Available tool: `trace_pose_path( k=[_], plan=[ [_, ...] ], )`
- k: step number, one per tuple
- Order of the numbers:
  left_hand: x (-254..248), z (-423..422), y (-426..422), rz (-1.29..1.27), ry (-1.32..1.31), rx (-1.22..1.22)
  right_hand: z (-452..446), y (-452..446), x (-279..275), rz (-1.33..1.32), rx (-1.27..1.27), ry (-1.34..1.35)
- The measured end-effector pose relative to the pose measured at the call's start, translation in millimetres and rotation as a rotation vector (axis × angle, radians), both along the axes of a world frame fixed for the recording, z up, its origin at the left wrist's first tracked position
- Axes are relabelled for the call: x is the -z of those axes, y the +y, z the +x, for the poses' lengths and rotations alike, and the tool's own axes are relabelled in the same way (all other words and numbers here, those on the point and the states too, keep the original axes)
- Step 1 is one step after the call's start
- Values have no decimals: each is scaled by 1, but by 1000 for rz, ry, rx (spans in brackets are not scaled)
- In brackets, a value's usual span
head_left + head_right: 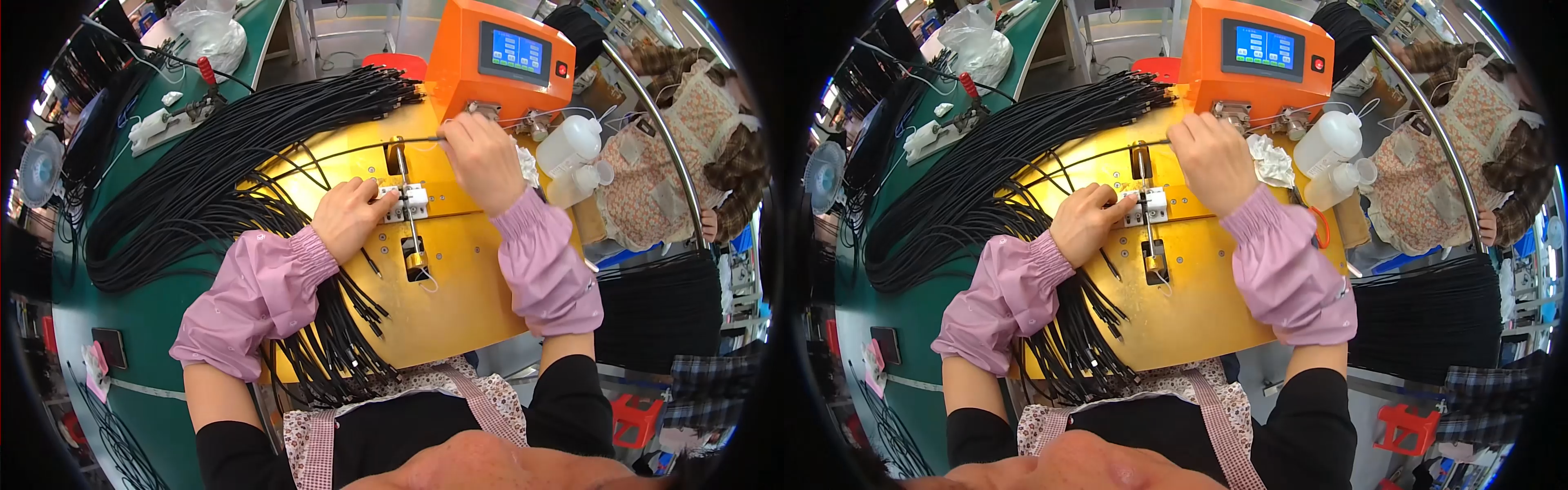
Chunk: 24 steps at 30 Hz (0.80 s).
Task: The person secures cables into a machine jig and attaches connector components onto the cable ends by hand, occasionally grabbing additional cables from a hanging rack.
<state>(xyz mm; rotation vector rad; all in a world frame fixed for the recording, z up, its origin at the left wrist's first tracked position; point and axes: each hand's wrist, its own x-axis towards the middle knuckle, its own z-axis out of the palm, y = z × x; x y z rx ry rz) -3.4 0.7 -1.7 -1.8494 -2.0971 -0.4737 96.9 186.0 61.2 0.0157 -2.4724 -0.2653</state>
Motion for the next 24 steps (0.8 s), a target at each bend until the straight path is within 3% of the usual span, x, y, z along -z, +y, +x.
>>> trace_pose_path(
  k=[5, 9, 11, 12, 14, 15, 19, 24],
  plan=[
    [-2, -3, 3, 155, 94, 85, 13, -4, 15, -181, -3, 87],
    [-4, -2, -1, -49, -61, 6, 18, -8, 21, -687, 57, 0],
    [-27, 4, -7, 18, -97, 94, 27, -13, 15, -926, -6, -187],
    [-46, 9, -13, 70, -138, 180, 32, -18, 16, -928, -1, -188],
    [-69, 15, -21, 173, -214, 349, 38, -28, 19, -1057, -227, -352],
    [-66, 15, -20, 171, -213, 348, 39, -33, 21, -1059, -229, -351],
    [-35, 11, -9, -9, -728, 90, 38, -44, 22, -1067, -251, -336],
    [-23, 10, -6, 35, -728, 191, 38, -41, 32, -1054, -268, -371]
  ],
)
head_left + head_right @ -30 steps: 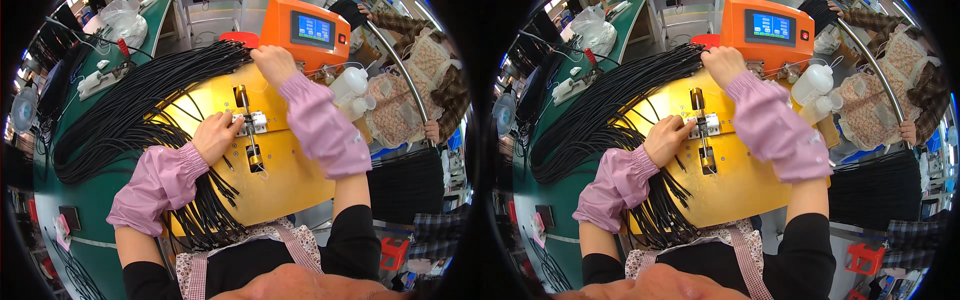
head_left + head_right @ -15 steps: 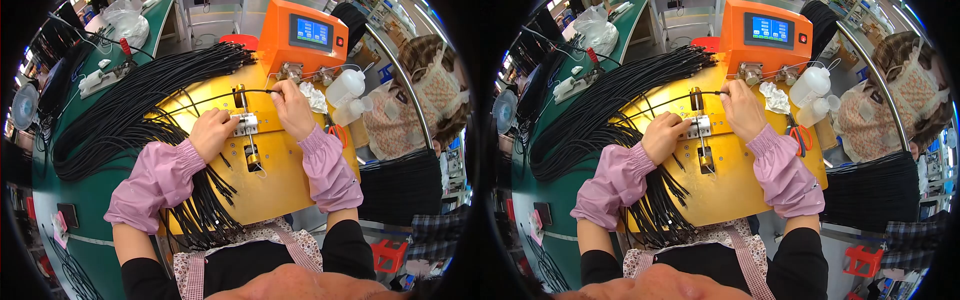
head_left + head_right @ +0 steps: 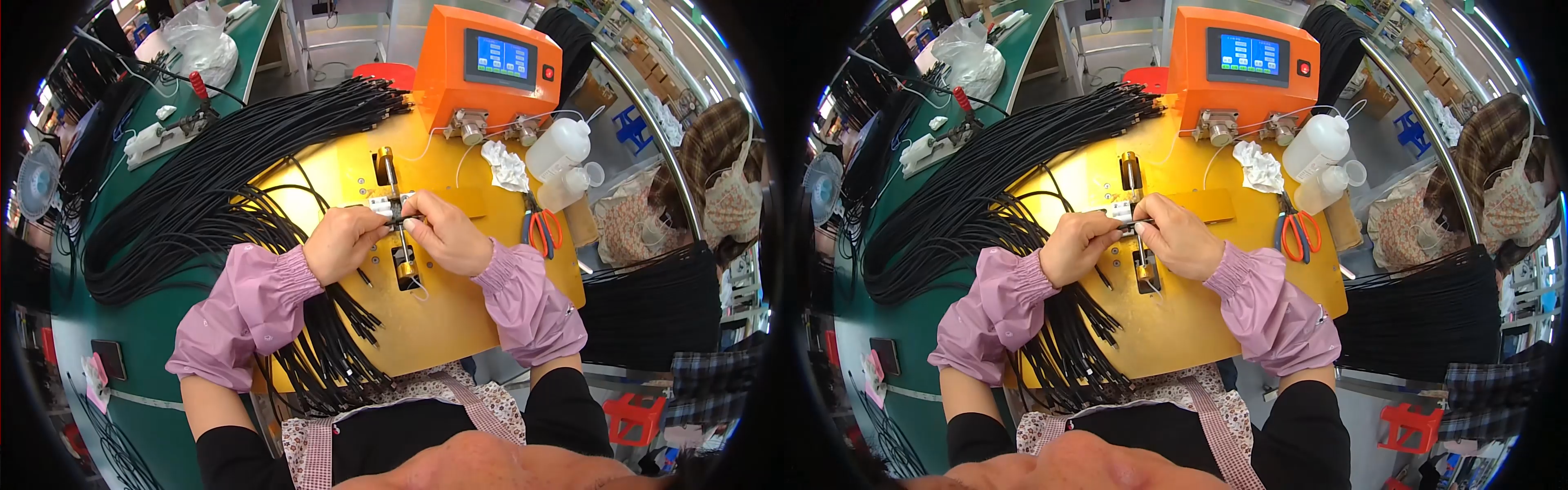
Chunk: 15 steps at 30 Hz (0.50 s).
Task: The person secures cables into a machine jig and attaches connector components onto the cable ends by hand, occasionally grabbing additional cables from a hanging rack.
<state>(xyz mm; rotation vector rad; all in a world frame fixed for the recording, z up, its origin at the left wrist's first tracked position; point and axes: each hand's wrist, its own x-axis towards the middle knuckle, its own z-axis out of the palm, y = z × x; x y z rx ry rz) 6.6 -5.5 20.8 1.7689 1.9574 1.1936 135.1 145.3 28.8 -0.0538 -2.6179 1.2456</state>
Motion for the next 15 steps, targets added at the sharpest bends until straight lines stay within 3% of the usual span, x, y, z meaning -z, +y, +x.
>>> trace_pose_path(
  k=[6, 10, 15],
  plan=[
    [11, -1, 3, 109, 164, 88, -2, -3, 8, 27, -60, 69],
    [-2, 3, 4, 4, -109, -65, -2, 0, -2, -220, 72, 56],
    [-1, 1, 3, -58, -120, -188, -5, 17, 12, -256, 161, 40]
  ],
)
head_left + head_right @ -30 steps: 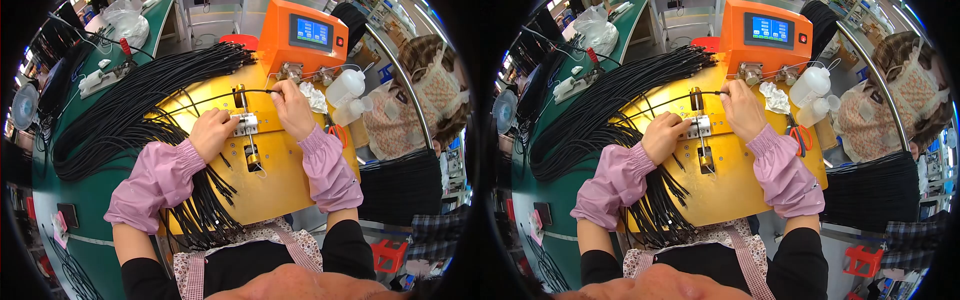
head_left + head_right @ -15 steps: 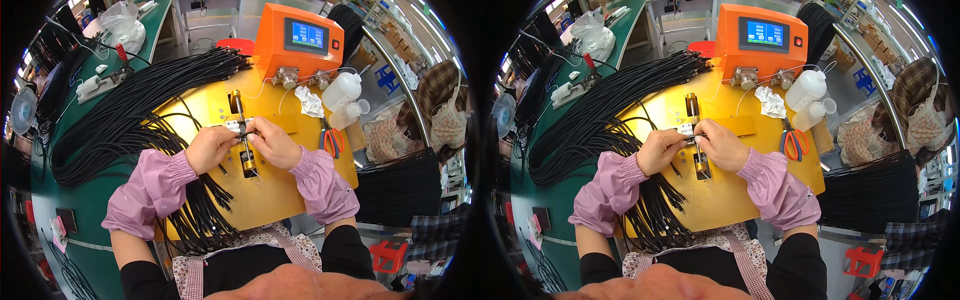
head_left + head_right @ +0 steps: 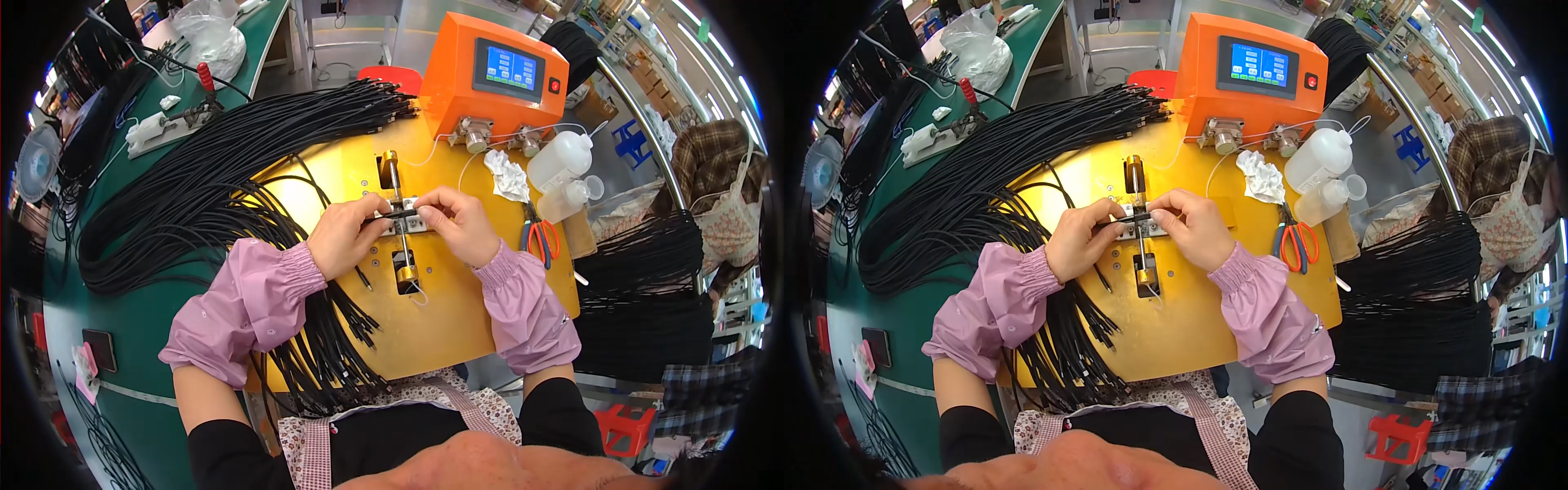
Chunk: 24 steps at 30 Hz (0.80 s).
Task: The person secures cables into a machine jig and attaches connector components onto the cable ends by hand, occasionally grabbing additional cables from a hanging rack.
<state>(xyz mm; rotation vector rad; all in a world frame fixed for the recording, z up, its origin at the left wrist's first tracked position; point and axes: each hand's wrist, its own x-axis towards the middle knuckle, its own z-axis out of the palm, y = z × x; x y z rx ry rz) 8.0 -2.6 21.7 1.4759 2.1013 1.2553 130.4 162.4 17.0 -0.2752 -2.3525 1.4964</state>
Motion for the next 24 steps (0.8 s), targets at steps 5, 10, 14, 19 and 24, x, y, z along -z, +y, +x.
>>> trace_pose_path(
  k=[5, 10, 14, 19, 24],
  plan=[
    [13, -4, 2, 98, -129, 39, -1, -2, -2, 135, -13, 32],
    [11, -7, 1, -20, -211, 44, -3, -6, -5, 240, -6, 75],
    [25, -8, 5, 120, 287, -7, -12, 0, 11, 468, 28, 228],
    [25, -9, 2, 40, 637, -11, -16, 2, 17, 687, 48, 259],
    [24, -9, 3, 7, 813, -3, -18, 8, 9, 626, 17, 228]
  ],
)
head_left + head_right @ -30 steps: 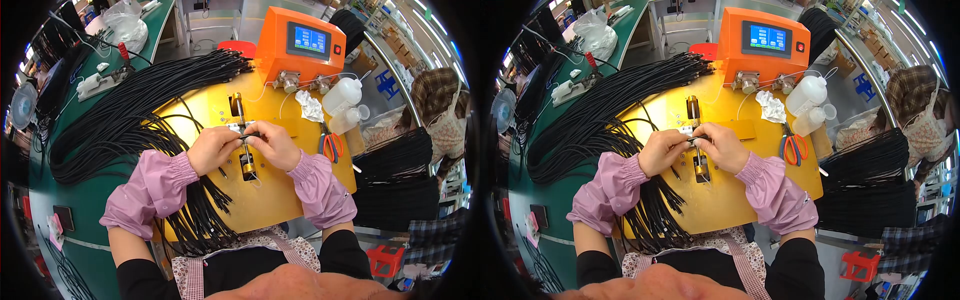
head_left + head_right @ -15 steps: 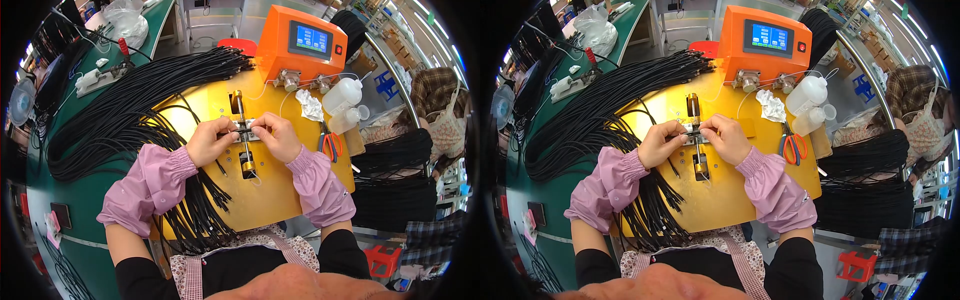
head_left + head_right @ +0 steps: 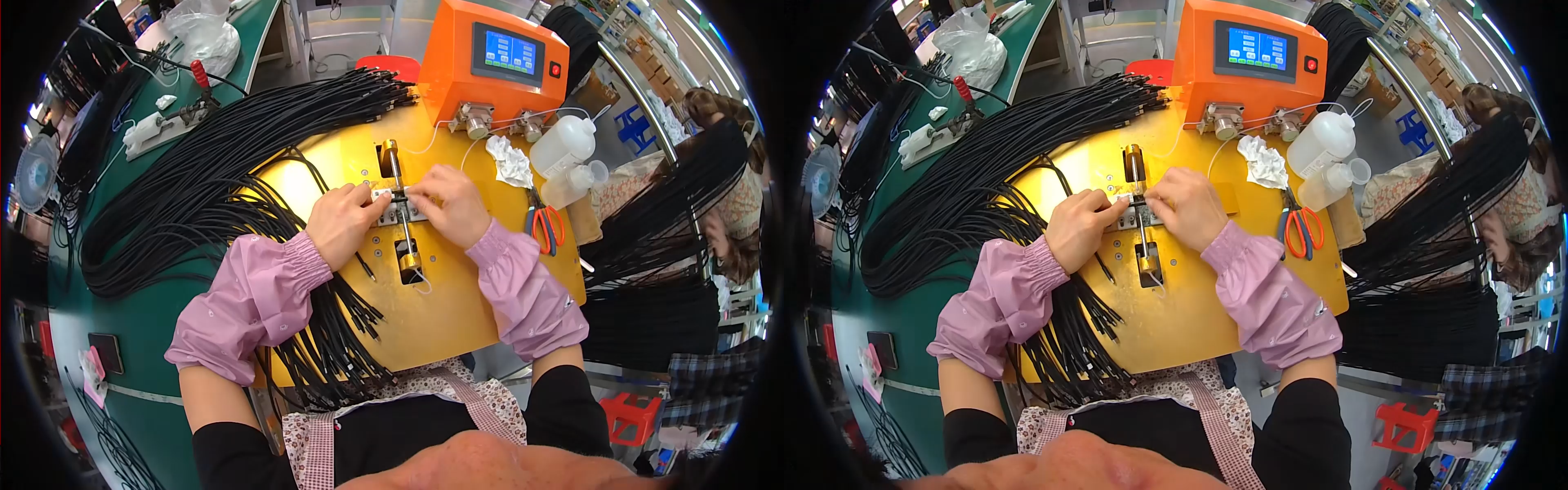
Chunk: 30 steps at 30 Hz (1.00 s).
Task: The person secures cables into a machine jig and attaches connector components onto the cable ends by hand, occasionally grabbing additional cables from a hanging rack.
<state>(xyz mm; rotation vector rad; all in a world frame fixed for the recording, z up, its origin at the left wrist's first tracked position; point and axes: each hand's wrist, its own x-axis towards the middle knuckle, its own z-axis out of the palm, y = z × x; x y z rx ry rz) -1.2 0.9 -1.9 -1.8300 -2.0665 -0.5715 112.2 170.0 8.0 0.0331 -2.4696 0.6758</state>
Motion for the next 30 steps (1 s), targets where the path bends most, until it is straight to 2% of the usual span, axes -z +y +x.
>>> trace_pose_path(
  k=[4, 8, 9, 11, 17, 21, 24, 26, 30],
  plan=[
    [-1, 2, 0, -27, 56, -6, -42, 16, -18, -23, 31, 49],
    [-2, 3, 2, -41, 93, -8, -119, 37, -10, 178, 12, -298],
    [-2, 4, 2, -35, 101, -6, -133, 35, -9, 177, 11, -296],
    [-2, 3, 2, -21, 118, -4, -151, 30, -11, 584, 182, -609],
    [-2, 3, 3, -24, 99, -8, -154, 24, -24, 693, 214, -695],
    [0, 2, 3, -21, 95, -15, -135, 33, -29, 593, 134, -450],
    [-4, -1, 0, -65, 60, -13, -90, 18, -55, 531, 106, -311],
    [-6, -4, -3, -116, 22, -10, -65, 18, -58, 633, 57, -40],
    [-2, -8, -2, -50, 53, 43, -39, 14, -49, 592, 60, 15]
  ],
)
